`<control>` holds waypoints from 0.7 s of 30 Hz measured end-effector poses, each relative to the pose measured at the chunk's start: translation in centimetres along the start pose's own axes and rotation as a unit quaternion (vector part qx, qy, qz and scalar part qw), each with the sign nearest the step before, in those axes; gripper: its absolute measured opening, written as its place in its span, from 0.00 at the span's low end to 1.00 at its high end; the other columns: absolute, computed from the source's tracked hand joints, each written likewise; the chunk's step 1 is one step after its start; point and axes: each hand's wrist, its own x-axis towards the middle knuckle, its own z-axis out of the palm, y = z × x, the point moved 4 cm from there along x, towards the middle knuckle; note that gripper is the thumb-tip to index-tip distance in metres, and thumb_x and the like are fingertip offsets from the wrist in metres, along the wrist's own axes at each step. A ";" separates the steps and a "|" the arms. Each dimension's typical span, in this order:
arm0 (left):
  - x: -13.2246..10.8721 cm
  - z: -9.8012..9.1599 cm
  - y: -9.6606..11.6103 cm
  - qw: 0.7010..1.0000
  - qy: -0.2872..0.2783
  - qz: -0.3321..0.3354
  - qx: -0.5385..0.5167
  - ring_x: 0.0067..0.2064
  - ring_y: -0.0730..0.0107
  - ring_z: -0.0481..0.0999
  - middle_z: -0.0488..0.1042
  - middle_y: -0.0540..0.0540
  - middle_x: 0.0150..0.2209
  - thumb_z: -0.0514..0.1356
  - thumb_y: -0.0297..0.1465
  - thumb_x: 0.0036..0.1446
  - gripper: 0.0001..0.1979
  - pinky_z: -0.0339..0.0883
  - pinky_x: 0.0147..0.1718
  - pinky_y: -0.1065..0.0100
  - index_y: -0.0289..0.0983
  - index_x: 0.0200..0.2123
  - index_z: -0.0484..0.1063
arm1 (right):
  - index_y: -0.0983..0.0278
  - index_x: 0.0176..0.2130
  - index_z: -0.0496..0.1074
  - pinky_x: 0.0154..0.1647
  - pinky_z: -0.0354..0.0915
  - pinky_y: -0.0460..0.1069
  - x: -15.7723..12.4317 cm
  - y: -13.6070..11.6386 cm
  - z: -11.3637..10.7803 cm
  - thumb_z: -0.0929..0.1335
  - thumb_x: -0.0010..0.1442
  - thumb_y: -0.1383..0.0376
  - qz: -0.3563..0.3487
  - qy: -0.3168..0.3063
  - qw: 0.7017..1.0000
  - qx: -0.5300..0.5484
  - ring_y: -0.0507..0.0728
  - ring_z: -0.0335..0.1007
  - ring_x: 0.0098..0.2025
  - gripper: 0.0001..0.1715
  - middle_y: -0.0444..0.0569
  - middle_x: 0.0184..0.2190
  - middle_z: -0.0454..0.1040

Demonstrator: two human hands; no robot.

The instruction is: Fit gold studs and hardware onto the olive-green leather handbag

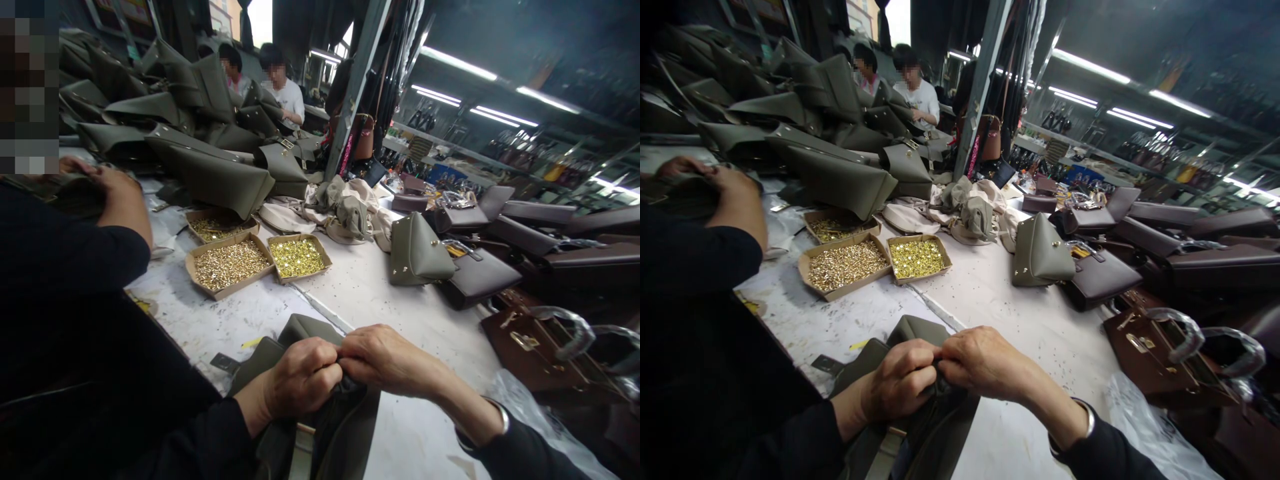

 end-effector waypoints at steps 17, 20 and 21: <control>0.5 -0.4 -0.1 1.000 -0.013 -0.012 -0.004 0.41 0.61 0.81 0.78 0.40 0.41 0.57 0.27 0.64 0.06 0.80 0.39 0.60 0.38 0.45 0.67 | 0.63 0.23 0.63 0.26 0.48 0.45 -0.7 1.8 1.6 0.68 0.68 0.60 0.028 0.159 0.985 0.058 0.47 0.55 0.24 0.23 0.37 0.20 0.59; 0.3 -0.7 -0.8 0.999 0.008 -0.045 -0.016 0.45 0.61 0.81 0.78 0.39 0.44 0.60 0.26 0.62 0.09 0.80 0.42 0.61 0.37 0.46 0.67 | 0.63 0.26 0.66 0.27 0.55 0.46 -3.1 0.5 0.8 0.65 0.72 0.55 0.008 0.330 0.943 0.036 0.50 0.61 0.25 0.25 0.41 0.22 0.65; 0.3 -0.8 -1.1 0.998 0.017 -0.061 -0.021 0.46 0.61 0.81 0.78 0.39 0.45 0.61 0.25 0.61 0.11 0.79 0.43 0.61 0.37 0.46 0.67 | 0.63 0.27 0.68 0.28 0.57 0.46 -4.0 -0.6 0.9 0.64 0.73 0.53 -0.013 0.379 0.925 0.017 0.51 0.63 0.26 0.25 0.42 0.23 0.67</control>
